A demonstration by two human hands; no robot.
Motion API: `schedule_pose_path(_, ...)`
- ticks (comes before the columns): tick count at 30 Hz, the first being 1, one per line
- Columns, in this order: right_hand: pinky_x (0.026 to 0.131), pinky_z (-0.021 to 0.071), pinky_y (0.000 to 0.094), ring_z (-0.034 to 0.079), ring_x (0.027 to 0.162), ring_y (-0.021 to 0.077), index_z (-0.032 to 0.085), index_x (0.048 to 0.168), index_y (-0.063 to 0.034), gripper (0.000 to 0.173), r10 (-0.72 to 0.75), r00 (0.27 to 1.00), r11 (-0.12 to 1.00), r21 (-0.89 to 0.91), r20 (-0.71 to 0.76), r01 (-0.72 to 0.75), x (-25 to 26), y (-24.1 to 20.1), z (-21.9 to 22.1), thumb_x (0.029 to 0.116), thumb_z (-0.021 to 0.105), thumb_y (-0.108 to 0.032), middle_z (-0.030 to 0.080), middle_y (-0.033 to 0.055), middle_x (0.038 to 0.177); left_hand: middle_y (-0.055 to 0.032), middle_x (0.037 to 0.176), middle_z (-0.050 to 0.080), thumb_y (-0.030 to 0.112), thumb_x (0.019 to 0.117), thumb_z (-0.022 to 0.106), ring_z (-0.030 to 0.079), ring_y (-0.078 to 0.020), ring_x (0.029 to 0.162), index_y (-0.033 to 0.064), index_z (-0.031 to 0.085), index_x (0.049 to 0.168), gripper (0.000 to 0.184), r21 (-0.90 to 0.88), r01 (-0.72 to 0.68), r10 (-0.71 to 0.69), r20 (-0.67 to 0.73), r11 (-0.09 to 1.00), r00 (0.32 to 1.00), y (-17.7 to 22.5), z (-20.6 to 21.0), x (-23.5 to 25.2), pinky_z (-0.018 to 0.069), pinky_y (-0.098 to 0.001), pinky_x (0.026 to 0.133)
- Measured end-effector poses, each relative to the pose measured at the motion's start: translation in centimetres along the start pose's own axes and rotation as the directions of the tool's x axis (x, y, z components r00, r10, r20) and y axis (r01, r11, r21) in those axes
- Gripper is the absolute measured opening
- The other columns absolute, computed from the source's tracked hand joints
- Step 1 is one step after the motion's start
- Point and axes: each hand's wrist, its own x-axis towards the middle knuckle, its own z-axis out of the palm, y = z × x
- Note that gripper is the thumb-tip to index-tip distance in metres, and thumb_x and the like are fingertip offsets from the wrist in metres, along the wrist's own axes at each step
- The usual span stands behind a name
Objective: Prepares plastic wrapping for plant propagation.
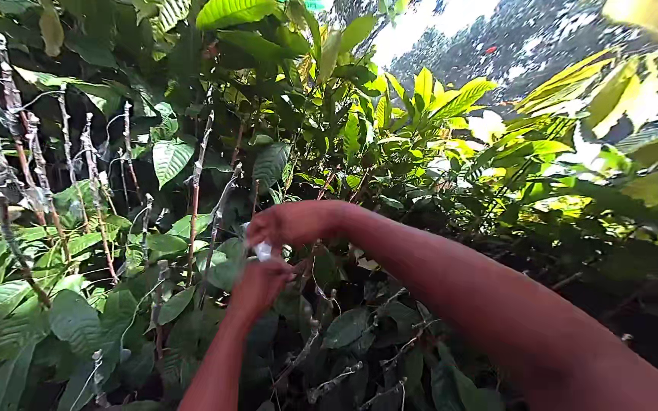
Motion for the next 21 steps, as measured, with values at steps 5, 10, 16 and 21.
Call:
schedule_pose_path(5, 0.092, 0.0486, 0.0663, 0.066, 0.109, 0.0403, 0.069, 0.123, -0.0083, 0.027, 0.230, 0.973, 0.909, -0.354, -0.017, -0.221, -2.6, 4.3, 1.7, 0.1053, 0.058, -0.025, 0.071, 0.0185, 0.112, -0.0020, 0.087, 0.074, 0.023, 0.0910, 0.073, 0.070, -0.0096, 0.068, 0.0071, 0.075, 0.101, 0.019, 0.012, -0.008, 0.011, -0.247, 1.000, 0.969, -0.7, -4.1, -0.1, 0.0608, -0.0321, 0.067)
schedule_pose_path(10, 0.083, 0.0535, 0.0630, 0.069, 0.097, 0.0420, 0.065, 0.124, -0.0036, 0.025, 0.034, 0.999, 0.972, -0.231, -0.016, -0.037, -4.6, -3.5, 4.6, 0.1008, 0.060, -0.009, 0.071, 0.0214, 0.101, -0.0023, 0.086, 0.072, 0.013, 0.0872, 0.077, 0.067, -0.0057, 0.069, 0.0033, 0.073, 0.098, 0.015, -0.150, 0.044, -0.093, -0.336, 0.988, 0.937, 0.2, -2.1, 0.7, 0.0580, -0.0255, 0.066)
schedule_pose_path(16, 0.088, 0.0548, 0.0556, 0.069, 0.102, 0.0314, 0.067, 0.127, -0.0072, 0.026, 0.135, 0.989, 0.944, -0.297, -0.053, -0.145, -1.6, 3.5, -1.3, 0.1036, 0.058, -0.010, 0.071, 0.0155, 0.112, -0.0022, 0.087, 0.073, 0.029, 0.0908, 0.073, 0.064, -0.0115, 0.068, 0.0094, 0.076, 0.100, 0.022, 0.117, -0.076, 0.094, -0.159, 0.990, 0.983, -0.1, -1.0, -0.2, 0.0546, -0.0371, 0.066)
schedule_pose_path(21, 0.093, 0.0486, 0.0651, 0.066, 0.107, 0.0406, 0.069, 0.120, -0.0048, 0.025, 0.210, 0.976, 0.948, -0.233, -0.054, -0.217, -3.9, 3.5, 3.9, 0.1034, 0.060, -0.020, 0.071, 0.0195, 0.109, 0.0022, 0.083, 0.070, 0.020, 0.0851, 0.079, 0.062, 0.0005, 0.067, 0.0047, 0.073, 0.096, 0.020, -0.072, -0.039, 0.003, -0.439, 0.997, 0.898, -1.1, -4.3, 0.1, 0.0537, -0.0194, 0.065)
